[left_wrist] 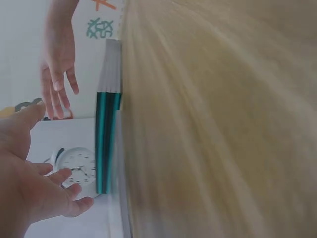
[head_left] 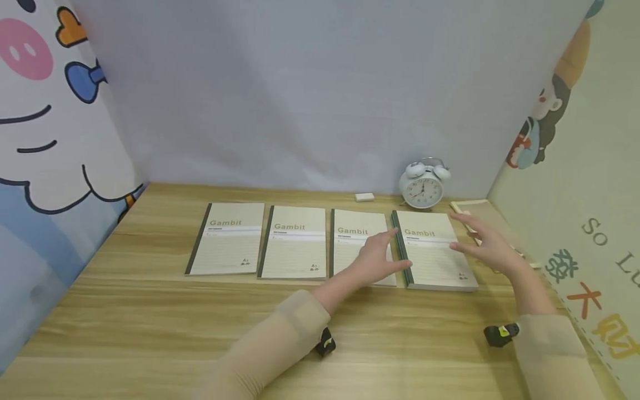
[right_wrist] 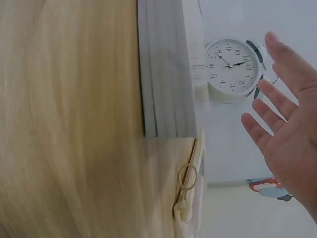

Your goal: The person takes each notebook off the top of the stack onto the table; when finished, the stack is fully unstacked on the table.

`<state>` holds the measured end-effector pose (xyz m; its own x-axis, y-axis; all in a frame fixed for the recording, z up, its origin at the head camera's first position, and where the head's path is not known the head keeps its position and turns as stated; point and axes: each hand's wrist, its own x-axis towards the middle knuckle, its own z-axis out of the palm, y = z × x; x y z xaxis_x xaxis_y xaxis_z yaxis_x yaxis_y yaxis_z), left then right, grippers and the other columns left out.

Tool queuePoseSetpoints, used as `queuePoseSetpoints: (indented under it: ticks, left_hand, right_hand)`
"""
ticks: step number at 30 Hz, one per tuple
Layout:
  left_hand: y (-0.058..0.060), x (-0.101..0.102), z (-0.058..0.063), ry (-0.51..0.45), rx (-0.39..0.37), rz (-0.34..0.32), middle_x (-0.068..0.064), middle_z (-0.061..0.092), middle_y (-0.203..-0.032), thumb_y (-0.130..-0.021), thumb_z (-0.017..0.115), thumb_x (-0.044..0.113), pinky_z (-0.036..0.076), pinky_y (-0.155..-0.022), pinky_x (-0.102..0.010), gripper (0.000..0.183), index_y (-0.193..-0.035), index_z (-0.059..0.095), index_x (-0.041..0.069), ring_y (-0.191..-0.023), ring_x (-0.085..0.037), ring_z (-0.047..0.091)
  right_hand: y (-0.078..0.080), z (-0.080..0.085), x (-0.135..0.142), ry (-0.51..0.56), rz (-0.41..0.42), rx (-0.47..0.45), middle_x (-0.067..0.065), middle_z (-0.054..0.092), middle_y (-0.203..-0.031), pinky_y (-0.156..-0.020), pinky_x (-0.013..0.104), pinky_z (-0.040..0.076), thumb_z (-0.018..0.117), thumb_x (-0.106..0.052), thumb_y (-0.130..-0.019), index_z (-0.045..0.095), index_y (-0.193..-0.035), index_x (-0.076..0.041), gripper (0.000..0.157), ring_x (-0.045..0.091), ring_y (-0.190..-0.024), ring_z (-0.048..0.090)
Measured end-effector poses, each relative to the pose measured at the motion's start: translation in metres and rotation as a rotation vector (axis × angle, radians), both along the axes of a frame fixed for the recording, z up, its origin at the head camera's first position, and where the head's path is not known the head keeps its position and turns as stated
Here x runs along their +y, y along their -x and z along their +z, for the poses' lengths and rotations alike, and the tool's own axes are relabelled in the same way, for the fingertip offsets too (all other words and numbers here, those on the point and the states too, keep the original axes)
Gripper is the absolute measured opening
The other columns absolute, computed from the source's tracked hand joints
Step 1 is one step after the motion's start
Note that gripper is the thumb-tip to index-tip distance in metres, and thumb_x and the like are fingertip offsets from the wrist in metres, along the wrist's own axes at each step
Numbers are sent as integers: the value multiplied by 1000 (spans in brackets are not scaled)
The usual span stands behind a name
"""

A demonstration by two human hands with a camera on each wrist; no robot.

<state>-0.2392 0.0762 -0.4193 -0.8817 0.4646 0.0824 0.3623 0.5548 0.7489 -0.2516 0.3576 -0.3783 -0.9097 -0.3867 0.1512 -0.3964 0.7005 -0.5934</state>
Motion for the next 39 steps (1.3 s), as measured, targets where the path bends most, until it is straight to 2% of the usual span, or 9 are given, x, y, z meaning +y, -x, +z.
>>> queuePoseSetpoints:
  ticks: [3, 8, 11, 14, 19, 23, 39]
  left_hand:
    - [5, 12, -8, 33, -36, 23, -8, 32, -151, -83, 68, 46, 30, -110, -41, 89, -151, 20, 13, -138, -29, 30]
    - [12, 26, -13, 119, 0, 32, -10, 36, -149, -81, 70, 49, 31, -111, -36, 93, -149, 23, 7, -136, -27, 35]
    - [16, 31, -13, 214, 30, 34, -8, 39, -147, -81, 68, 52, 28, -112, -33, 91, -148, 27, 6, -135, -24, 37]
    - [20, 36, -11, 309, 35, 49, -7, 38, -148, -80, 65, 58, 25, -113, -33, 92, -148, 27, 8, -137, -23, 34]
    - [22, 43, -8, 383, 15, 80, -6, 34, -151, -79, 63, 62, 21, -115, -37, 95, -149, 26, 10, -140, -23, 27]
    - [20, 45, -8, 400, -7, 98, -5, 32, -152, -78, 65, 61, 18, -116, -38, 95, -149, 27, 11, -141, -23, 24]
    - [24, 40, -14, 312, -61, 115, -5, 35, -149, -77, 71, 53, 16, -116, -37, 87, -146, 34, 14, -140, -23, 25]
  right_hand:
    - [5, -7, 8, 1, -14, -82, 26, 20, -152, -100, 66, 27, 68, -22, -87, 28, -148, -7, 74, 52, -136, 14]
    - [8, -20, 20, -103, -40, -202, 28, 15, -152, -101, 68, 25, 67, -33, -87, 21, -150, -6, 82, 57, -132, 19]
    - [11, -26, 23, -159, -24, -198, 29, 19, -151, -101, 67, 24, 68, -36, -86, 23, -149, -2, 84, 55, -133, 20]
    - [13, -28, 22, -171, -20, -185, 30, 21, -150, -102, 68, 21, 69, -36, -85, 25, -147, 0, 84, 54, -134, 19]
    - [13, -25, 20, -209, -59, -225, 33, 22, -148, -100, 70, 20, 66, -42, -86, 24, -148, -3, 85, 56, -132, 19]
    - [11, -24, 19, -222, -74, -277, 33, 21, -148, -98, 72, 20, 63, -45, -87, 24, -149, -7, 83, 56, -131, 19]
    - [12, -28, 12, -210, -83, -306, 32, 21, -149, -99, 71, 19, 62, -45, -88, 26, -149, -9, 80, 55, -133, 19]
